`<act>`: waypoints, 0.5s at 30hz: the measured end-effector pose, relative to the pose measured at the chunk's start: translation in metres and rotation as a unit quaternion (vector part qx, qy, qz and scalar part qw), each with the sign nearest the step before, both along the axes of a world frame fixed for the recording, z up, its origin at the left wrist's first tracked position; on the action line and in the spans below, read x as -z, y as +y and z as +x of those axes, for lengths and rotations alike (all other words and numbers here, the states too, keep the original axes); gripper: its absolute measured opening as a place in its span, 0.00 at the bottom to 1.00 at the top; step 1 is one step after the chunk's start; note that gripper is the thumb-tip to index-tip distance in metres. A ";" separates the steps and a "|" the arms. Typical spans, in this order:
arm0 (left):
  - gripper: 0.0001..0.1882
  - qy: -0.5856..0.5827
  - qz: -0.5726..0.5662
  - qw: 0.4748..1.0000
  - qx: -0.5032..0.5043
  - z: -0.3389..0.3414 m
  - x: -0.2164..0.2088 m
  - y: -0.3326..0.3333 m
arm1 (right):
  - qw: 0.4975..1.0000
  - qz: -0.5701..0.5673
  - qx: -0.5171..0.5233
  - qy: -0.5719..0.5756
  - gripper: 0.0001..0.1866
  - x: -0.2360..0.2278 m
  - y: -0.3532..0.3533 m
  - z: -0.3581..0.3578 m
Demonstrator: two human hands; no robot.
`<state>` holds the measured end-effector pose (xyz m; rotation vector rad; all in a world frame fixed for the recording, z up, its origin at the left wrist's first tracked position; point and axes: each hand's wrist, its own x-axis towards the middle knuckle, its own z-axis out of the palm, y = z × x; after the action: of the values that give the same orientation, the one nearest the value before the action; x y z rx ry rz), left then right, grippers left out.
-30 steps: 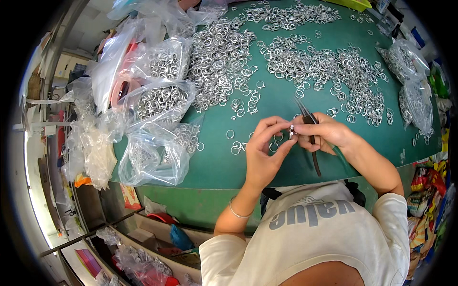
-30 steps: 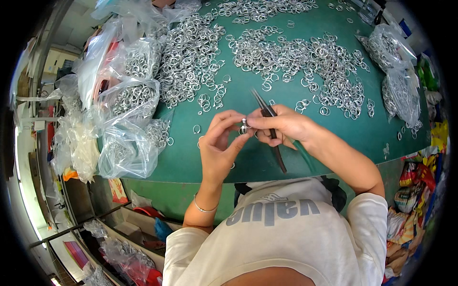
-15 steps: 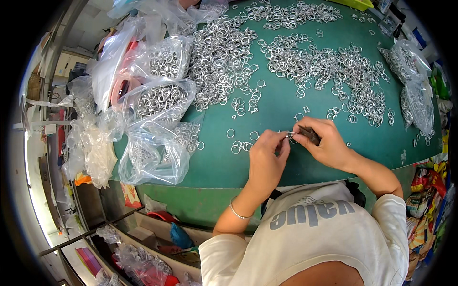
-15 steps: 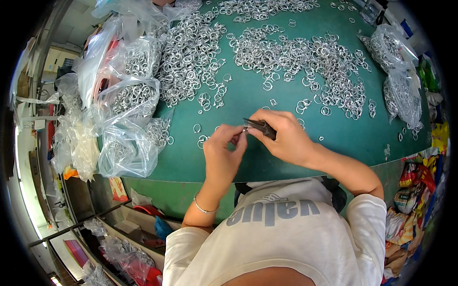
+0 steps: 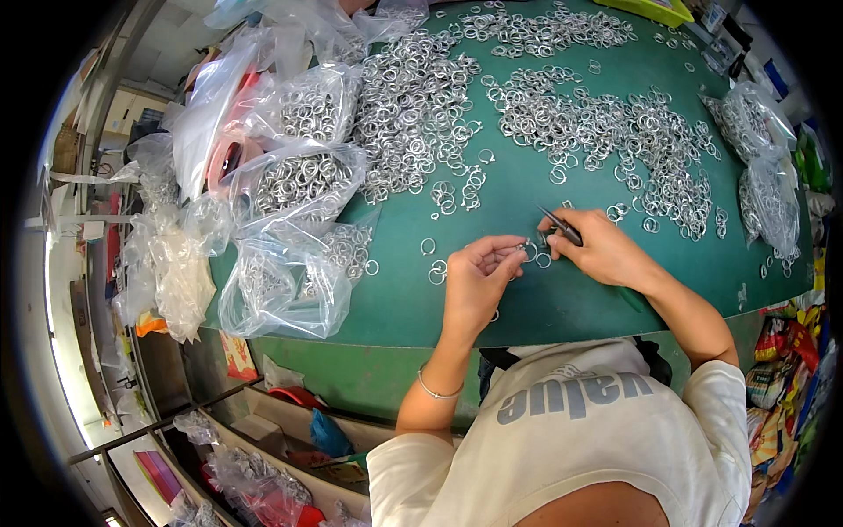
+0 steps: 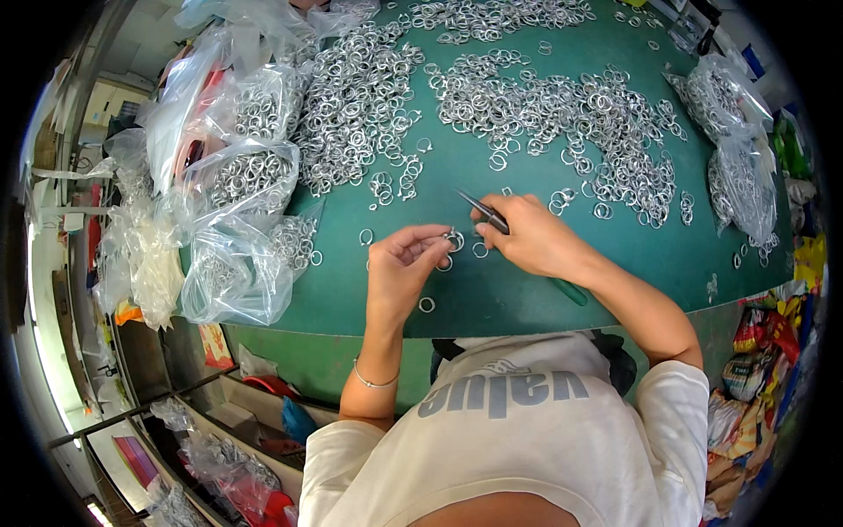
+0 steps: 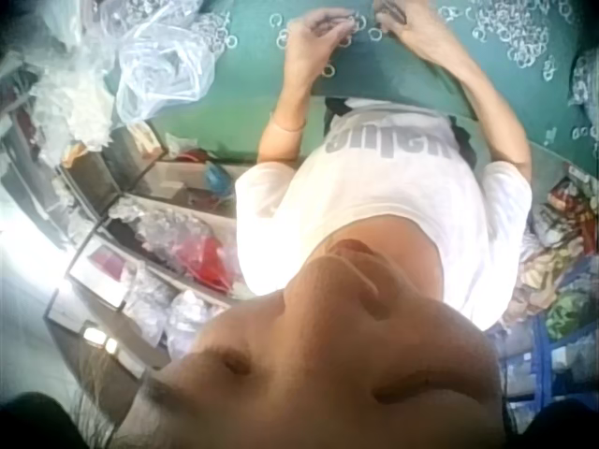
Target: The person picks through small metal rings on a table by hand and joins them together using a pair of pliers.
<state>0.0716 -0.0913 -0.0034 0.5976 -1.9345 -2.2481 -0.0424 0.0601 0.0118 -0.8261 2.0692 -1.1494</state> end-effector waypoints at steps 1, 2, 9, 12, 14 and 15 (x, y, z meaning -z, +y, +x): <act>0.09 0.005 0.005 1.000 -0.001 0.001 0.000 0.000 | 0.999 0.018 -0.008 -0.027 0.07 -0.006 -0.004 0.001; 0.09 0.010 0.010 1.000 -0.001 0.002 0.000 0.000 | 0.998 0.035 -0.016 -0.053 0.07 -0.010 -0.007 0.002; 0.11 0.053 0.076 0.995 0.032 0.005 0.006 0.003 | 0.953 -0.044 -0.001 -0.299 0.10 -0.007 -0.010 0.010; 0.10 0.042 0.078 0.996 0.000 0.009 0.011 0.007 | 0.954 -0.038 0.005 -0.297 0.10 -0.006 -0.014 0.013; 0.08 0.043 0.050 0.997 -0.028 0.012 0.012 0.011 | 0.962 -0.028 0.000 -0.271 0.11 -0.004 -0.016 0.014; 0.08 0.043 0.036 0.998 -0.041 0.013 0.011 0.012 | 0.951 -0.028 0.008 -0.309 0.11 0.000 -0.017 0.014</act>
<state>0.0844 -0.0794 -0.0146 0.5687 -1.7633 -2.2621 -0.0285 0.0433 0.0123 -0.3962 1.5277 -1.2794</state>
